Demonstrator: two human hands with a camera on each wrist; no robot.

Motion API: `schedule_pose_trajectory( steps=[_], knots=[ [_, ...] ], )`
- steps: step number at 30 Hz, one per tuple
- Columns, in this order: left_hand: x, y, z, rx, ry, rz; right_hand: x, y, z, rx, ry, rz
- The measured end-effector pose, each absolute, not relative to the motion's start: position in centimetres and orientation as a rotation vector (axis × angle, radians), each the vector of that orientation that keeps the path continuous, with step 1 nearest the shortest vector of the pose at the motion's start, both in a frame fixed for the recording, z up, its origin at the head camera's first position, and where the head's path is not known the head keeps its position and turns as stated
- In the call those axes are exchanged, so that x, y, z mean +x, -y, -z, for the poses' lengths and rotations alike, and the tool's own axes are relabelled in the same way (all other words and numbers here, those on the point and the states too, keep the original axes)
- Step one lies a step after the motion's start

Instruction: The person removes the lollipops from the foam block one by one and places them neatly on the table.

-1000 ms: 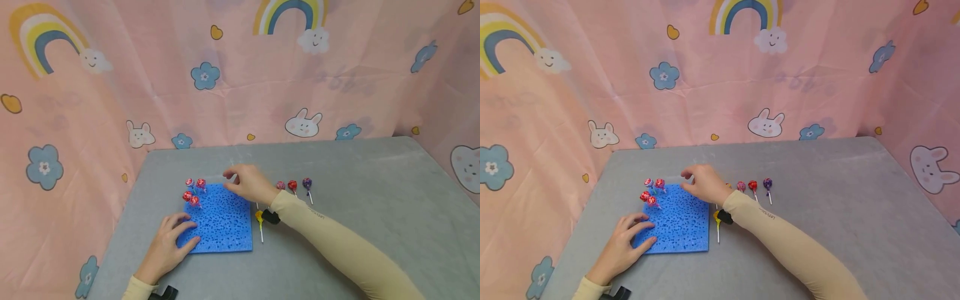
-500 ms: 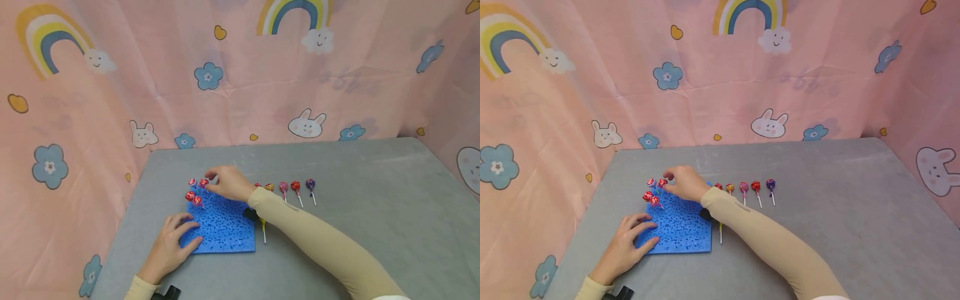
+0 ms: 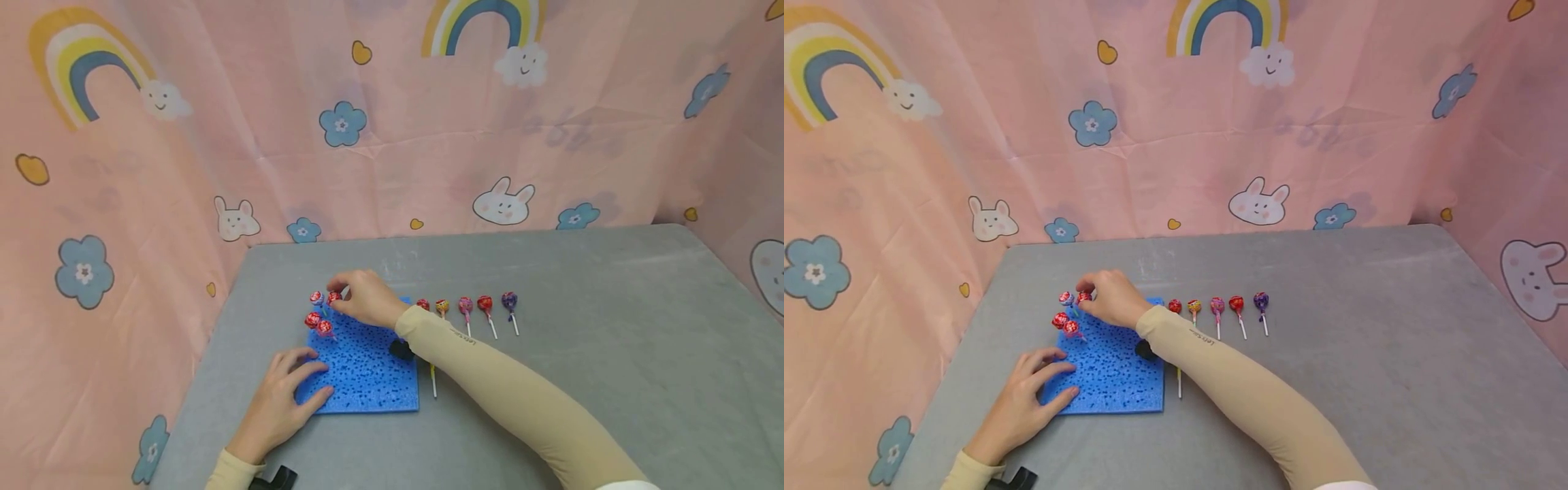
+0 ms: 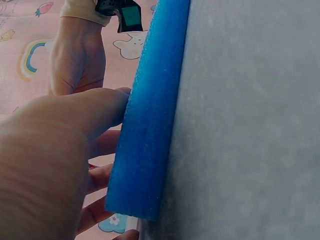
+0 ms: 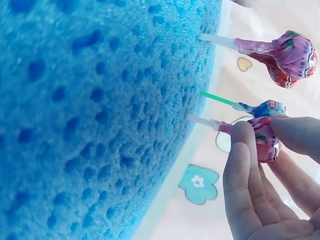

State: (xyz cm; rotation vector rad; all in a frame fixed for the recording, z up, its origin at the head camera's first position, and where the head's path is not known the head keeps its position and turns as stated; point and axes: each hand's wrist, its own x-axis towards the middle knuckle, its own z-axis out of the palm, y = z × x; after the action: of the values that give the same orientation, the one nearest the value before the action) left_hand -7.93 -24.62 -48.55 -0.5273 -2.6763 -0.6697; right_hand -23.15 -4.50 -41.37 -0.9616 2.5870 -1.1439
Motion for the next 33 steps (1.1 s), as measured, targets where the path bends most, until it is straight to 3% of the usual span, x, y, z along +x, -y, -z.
schedule_pose_trajectory(
  steps=[33],
  knots=[
    [-7.95, 24.55, 48.42, -0.513, 2.706, 0.696, -23.11, 3.94, 41.33, -0.99, -2.546, 1.297]
  ],
)
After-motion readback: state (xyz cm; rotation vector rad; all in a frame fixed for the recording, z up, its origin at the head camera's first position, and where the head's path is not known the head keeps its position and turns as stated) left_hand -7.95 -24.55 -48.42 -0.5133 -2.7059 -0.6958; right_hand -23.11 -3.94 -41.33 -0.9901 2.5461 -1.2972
